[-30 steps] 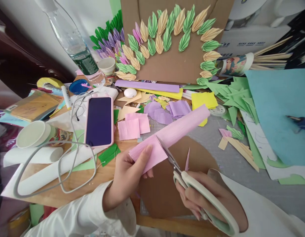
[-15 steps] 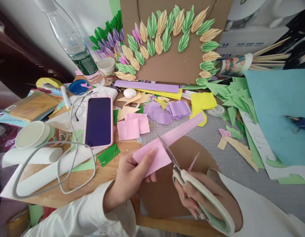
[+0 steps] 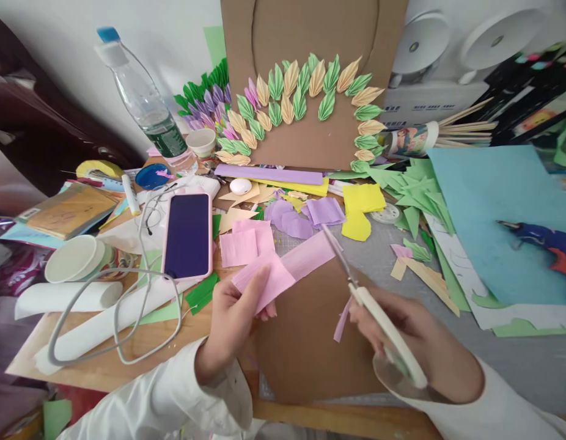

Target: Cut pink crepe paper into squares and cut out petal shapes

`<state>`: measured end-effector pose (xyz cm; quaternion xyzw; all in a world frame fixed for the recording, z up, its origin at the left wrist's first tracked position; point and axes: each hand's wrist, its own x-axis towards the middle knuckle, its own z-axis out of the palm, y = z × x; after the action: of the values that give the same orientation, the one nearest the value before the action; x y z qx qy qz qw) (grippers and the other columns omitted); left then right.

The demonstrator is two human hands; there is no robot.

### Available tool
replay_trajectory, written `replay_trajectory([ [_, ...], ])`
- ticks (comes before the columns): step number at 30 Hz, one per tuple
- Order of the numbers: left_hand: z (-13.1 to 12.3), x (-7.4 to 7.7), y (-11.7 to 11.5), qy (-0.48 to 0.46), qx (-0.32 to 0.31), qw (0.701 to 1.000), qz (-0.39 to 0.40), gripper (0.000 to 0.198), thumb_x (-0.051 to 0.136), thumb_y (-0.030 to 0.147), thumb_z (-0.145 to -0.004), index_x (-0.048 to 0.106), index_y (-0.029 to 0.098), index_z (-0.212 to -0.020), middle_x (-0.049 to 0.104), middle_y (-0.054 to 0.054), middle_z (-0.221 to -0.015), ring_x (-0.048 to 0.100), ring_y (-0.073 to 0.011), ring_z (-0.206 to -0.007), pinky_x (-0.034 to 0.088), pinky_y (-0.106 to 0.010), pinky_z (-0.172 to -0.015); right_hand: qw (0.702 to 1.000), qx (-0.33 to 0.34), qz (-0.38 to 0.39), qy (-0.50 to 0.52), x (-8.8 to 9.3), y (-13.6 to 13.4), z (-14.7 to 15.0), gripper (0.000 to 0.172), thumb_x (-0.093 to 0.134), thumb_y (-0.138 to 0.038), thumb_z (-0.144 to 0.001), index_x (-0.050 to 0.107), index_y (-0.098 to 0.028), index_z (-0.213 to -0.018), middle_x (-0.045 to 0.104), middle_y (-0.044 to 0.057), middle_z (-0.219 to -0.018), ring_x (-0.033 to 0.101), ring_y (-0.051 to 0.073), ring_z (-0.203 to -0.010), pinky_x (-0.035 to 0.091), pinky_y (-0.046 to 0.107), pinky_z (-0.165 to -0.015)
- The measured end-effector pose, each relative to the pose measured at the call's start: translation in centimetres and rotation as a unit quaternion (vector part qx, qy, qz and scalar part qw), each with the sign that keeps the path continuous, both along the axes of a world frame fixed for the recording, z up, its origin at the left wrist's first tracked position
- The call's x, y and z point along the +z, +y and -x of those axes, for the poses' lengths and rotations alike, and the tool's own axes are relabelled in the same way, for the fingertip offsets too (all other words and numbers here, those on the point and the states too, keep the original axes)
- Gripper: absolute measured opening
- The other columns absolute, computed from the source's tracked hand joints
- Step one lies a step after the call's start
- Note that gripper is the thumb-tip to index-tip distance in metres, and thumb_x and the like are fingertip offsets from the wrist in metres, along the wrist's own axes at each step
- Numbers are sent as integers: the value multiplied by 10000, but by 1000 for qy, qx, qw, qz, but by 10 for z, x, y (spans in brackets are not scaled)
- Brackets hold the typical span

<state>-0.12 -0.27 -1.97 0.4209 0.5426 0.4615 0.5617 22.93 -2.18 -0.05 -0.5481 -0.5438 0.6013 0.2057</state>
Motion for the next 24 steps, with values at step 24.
replay_trajectory([
  [24, -3, -5, 1, -54, 0, 998, 20, 436, 643, 404, -842, 570, 155, -491, 527, 22, -406, 429, -68, -378, 329, -187, -411, 762, 209, -547, -277, -13, 57, 12, 205, 451, -119, -935, 654, -143, -946, 661, 138, -974, 617, 258, -901, 501, 398, -783],
])
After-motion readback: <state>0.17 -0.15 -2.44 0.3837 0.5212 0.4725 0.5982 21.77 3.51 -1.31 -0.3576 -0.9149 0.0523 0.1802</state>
